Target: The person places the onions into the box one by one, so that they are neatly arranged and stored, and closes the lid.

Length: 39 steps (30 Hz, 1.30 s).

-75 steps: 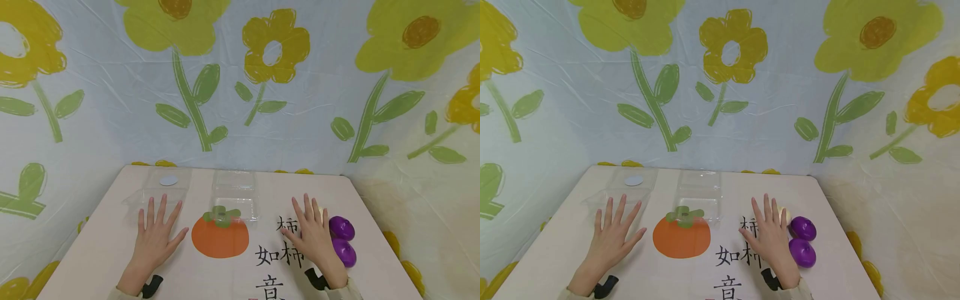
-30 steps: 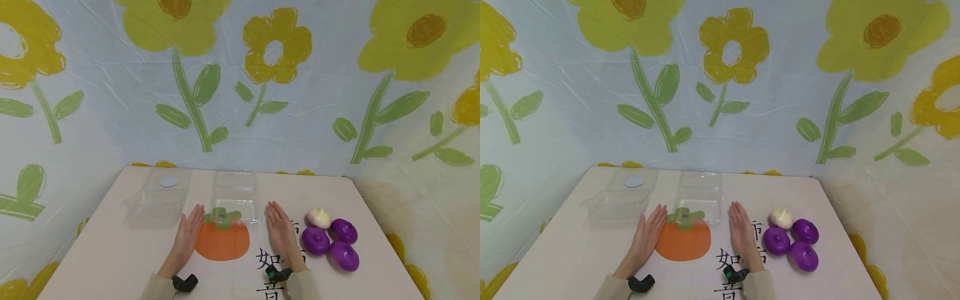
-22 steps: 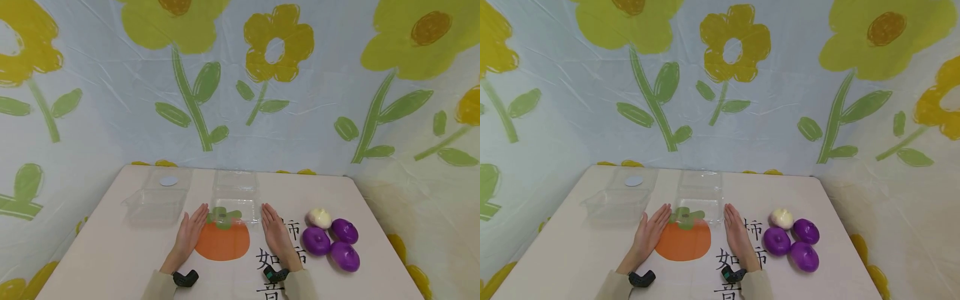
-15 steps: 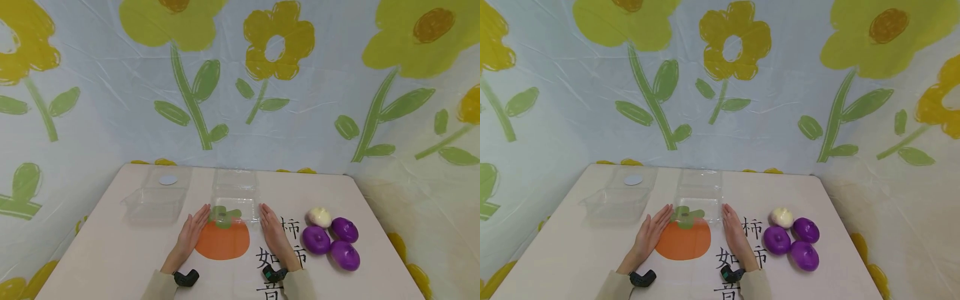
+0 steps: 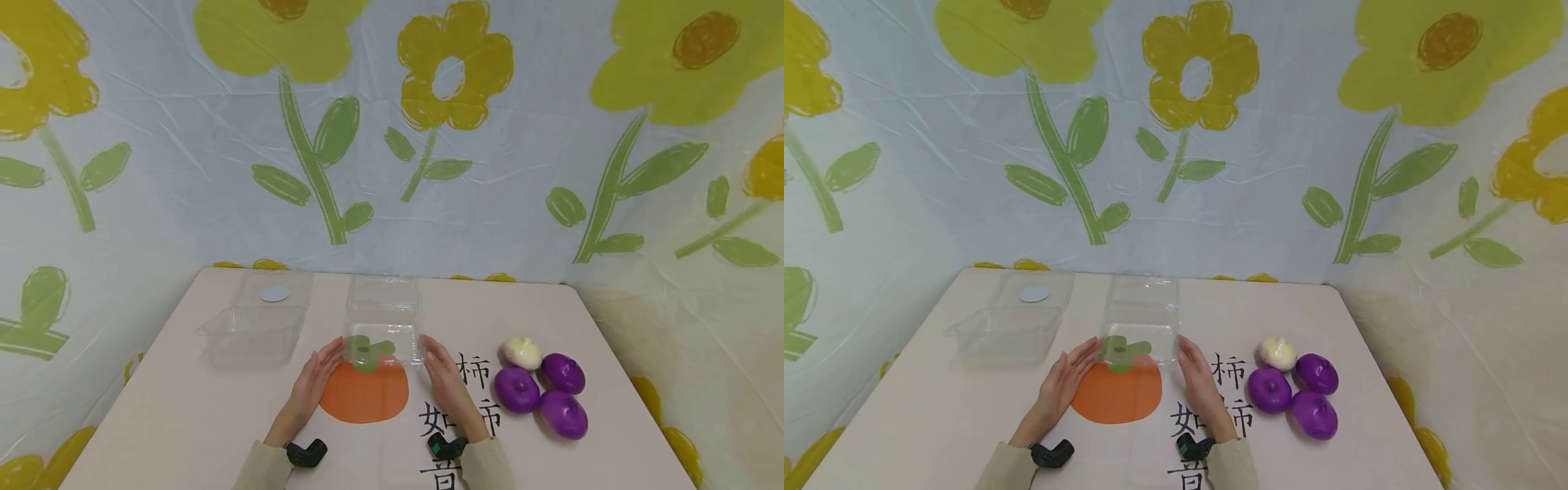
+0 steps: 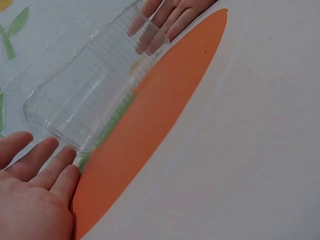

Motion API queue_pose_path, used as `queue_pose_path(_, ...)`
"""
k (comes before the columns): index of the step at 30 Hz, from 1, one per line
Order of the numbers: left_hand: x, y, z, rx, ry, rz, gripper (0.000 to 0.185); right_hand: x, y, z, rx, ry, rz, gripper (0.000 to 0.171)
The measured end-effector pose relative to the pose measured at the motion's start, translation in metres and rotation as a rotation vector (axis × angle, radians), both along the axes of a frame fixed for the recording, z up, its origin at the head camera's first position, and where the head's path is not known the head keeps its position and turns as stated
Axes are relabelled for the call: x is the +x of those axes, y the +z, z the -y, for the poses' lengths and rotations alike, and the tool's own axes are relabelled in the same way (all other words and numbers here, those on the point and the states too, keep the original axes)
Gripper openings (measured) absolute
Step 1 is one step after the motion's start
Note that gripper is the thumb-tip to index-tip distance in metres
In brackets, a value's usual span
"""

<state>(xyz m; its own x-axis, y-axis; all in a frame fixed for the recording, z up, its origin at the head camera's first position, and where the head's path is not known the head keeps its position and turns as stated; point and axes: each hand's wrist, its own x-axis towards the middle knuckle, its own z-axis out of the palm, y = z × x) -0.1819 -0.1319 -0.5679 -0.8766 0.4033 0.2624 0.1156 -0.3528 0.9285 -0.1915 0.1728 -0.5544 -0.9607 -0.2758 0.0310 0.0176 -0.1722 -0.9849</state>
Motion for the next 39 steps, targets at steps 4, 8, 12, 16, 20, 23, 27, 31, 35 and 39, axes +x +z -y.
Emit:
queue_pose_path(4, -0.001, -0.002, -0.002, 0.004, 0.056, -0.014, 0.054, 0.001, 0.000, -0.001, 0.053, -0.021, -0.003, 0.058)
queue_pose_path(8, -0.001, -0.003, -0.004, -0.006, 0.126, 0.021, 0.049, 0.002, 0.001, 0.000, 0.085, -0.046, -0.022, 0.056)
queue_pose_path(12, 0.000, -0.002, -0.006, -0.090, 0.223, 0.049, 0.049, 0.004, 0.001, 0.002, 0.081, -0.083, -0.035, 0.052)
queue_pose_path(16, 0.002, -0.001, -0.007, -0.183, 0.311, 0.035, 0.045, 0.004, 0.002, 0.004, 0.020, -0.117, -0.010, 0.047)
queue_pose_path(20, 0.003, -0.002, -0.008, -0.205, 0.342, 0.023, 0.043, 0.005, 0.002, 0.007, 0.018, -0.152, 0.002, 0.043)
queue_pose_path(23, 0.002, -0.004, -0.008, -0.191, 0.345, -0.002, 0.042, 0.006, 0.002, 0.008, 0.088, -0.188, -0.001, 0.042)
queue_pose_path(27, 0.000, -0.006, -0.009, -0.160, 0.335, -0.027, 0.044, 0.006, 0.000, 0.008, 0.179, -0.235, -0.006, 0.041)
queue_pose_path(31, 0.001, -0.004, -0.009, -0.159, 0.334, -0.033, 0.046, 0.006, -0.002, 0.009, 0.204, -0.278, -0.012, 0.036)
queue_pose_path(35, 0.001, -0.004, -0.009, -0.187, 0.340, -0.025, 0.043, 0.007, -0.003, 0.010, 0.204, -0.316, -0.031, 0.032)
queue_pose_path(39, 0.002, -0.005, -0.009, -0.195, 0.353, -0.014, 0.039, 0.010, -0.005, 0.010, 0.190, -0.330, -0.051, 0.027)
